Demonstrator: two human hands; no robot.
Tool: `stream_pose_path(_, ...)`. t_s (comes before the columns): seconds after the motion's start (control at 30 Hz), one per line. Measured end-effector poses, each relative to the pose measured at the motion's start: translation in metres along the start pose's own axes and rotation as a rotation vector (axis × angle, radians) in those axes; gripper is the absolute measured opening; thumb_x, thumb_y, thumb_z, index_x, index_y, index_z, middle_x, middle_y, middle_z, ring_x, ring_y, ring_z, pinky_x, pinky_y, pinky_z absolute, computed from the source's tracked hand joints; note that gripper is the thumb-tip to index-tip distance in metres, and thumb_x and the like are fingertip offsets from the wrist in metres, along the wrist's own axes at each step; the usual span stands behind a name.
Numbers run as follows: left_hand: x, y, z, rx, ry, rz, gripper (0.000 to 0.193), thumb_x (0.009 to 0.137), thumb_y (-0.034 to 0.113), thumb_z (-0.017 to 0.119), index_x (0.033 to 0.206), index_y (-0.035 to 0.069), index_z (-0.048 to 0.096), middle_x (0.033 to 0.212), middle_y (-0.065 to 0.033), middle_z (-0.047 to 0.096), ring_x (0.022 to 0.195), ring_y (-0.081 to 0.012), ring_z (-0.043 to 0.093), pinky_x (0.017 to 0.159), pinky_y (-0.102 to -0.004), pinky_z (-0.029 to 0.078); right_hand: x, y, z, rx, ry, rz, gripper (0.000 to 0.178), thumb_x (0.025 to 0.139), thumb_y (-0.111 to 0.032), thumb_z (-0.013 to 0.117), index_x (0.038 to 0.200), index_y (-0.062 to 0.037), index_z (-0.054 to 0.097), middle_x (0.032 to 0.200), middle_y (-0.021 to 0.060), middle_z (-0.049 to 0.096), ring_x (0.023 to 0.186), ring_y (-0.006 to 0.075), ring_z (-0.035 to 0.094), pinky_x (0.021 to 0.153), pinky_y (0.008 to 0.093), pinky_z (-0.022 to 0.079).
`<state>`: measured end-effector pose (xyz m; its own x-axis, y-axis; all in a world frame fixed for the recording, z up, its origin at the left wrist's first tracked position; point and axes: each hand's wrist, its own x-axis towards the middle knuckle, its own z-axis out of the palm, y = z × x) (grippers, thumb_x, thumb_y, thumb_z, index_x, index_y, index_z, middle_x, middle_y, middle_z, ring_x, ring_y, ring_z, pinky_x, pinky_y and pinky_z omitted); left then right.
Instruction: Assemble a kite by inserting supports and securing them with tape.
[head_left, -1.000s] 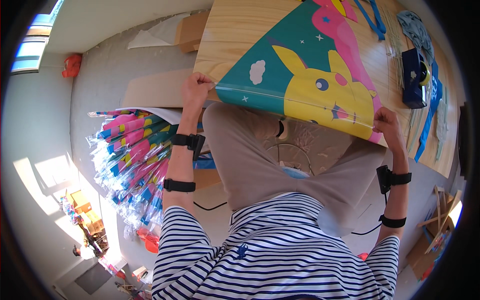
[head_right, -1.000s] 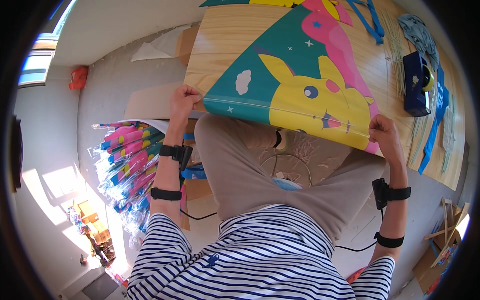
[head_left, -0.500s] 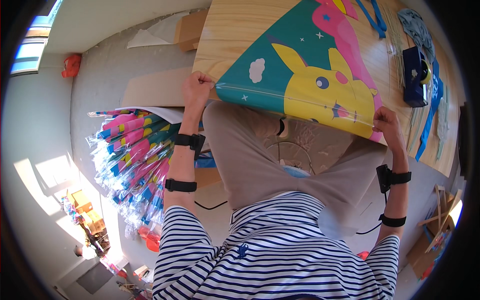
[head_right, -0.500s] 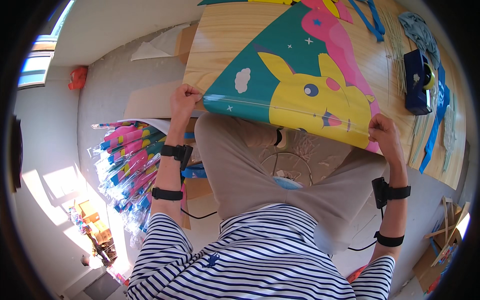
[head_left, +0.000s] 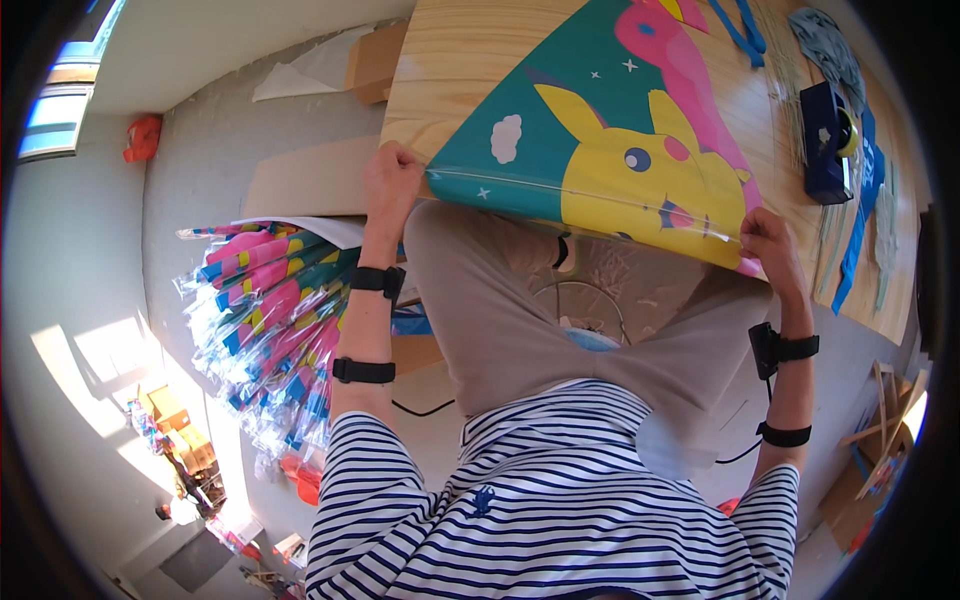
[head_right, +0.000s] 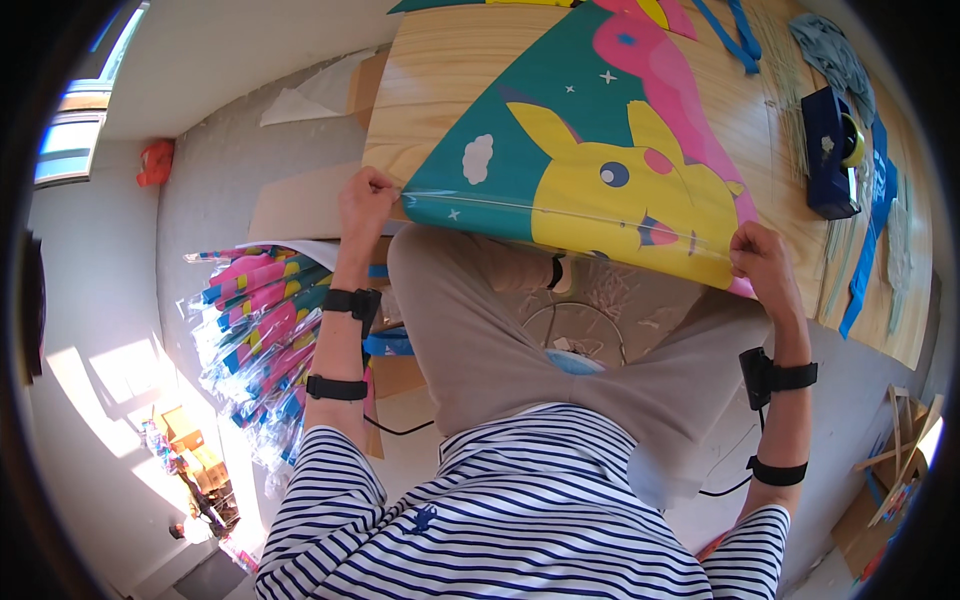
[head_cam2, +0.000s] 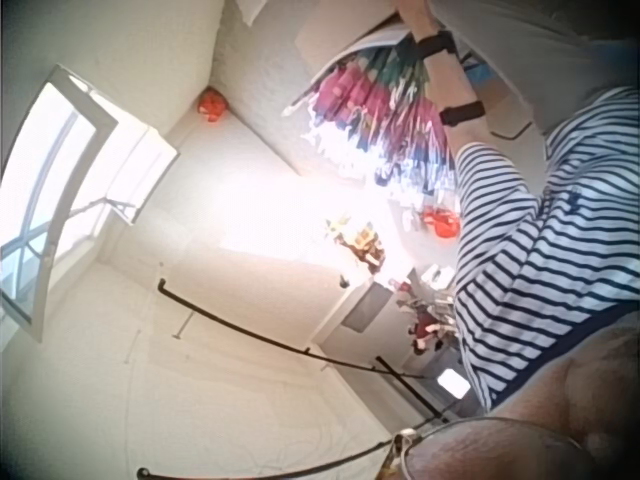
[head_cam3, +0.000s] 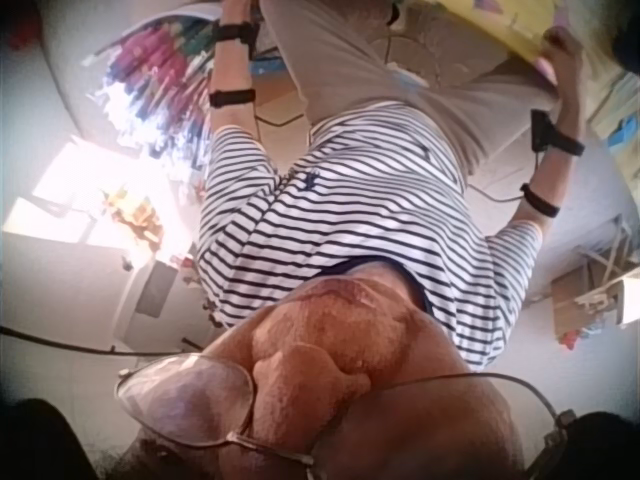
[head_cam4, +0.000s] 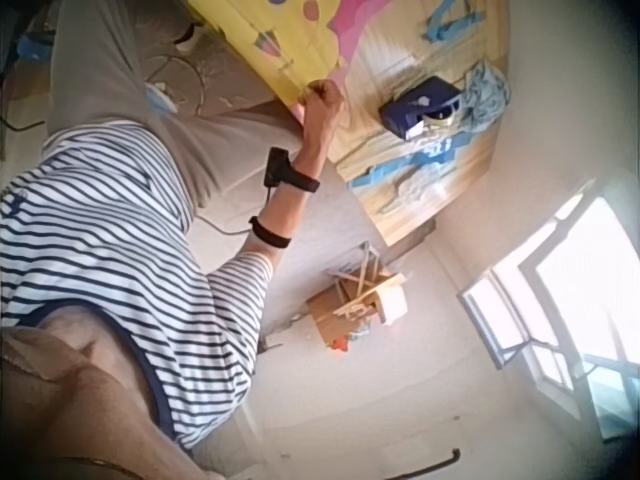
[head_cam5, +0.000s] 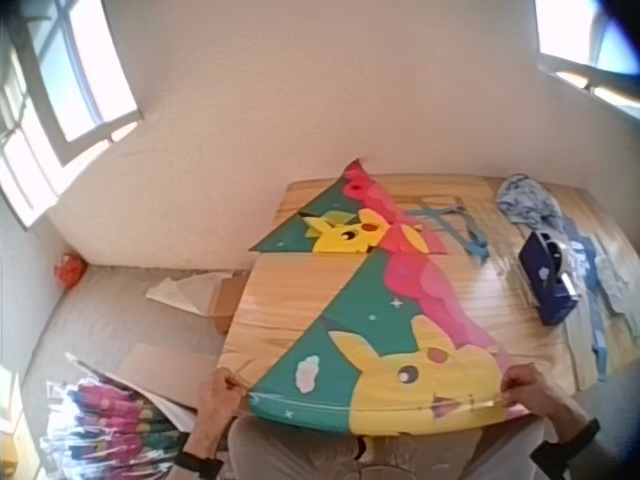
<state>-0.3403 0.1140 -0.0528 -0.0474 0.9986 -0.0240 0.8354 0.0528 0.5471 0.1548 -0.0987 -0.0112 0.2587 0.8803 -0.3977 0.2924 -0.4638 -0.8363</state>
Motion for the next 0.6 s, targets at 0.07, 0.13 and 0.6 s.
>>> stream_pose_path(0.07,0.0,0.009,-0.003,0.108,0.027,-0.011,0.011,0.077,0.012,0.072,0.08,0.003,0.065,0.076,-0.012,0.068,0.073,-0.0288,0.065,0.069,-0.0384,0.051,-0.001,0.006,-0.002,0.04,-0.007,-0.008,0.008,0.079,0.007,0.054,0.078,-0.0008,0.051,0.068,0.001,0.047,0.061,0.0098,0.046,0.055,0.0251,0.039)
stream_pose_path(0.13,0.001,0.002,-0.004,0.074,0.025,-0.039,0.014,0.076,0.013,0.074,0.08,0.003,0.065,0.076,-0.0118,0.068,0.073,-0.0276,0.066,0.068,-0.0379,0.051,-0.001,0.01,-0.004,0.026,-0.007,-0.023,0.008,0.078,0.007,0.055,0.077,-0.0001,0.052,0.068,0.0015,0.049,0.061,0.0102,0.048,0.055,0.0256,0.039)
stream_pose_path(0.6,0.002,-0.013,-0.004,-0.152,-0.084,-0.013,0.013,0.077,0.006,0.075,0.078,-0.001,0.064,0.066,-0.0051,0.061,0.062,-0.0122,0.055,0.059,-0.03,0.045,0.0,-0.004,-0.003,-0.171,0.032,-0.052,0.004,0.077,0.003,0.06,0.079,0.0031,0.056,0.071,0.0045,0.056,0.064,0.0134,0.053,0.057,0.0303,0.044)
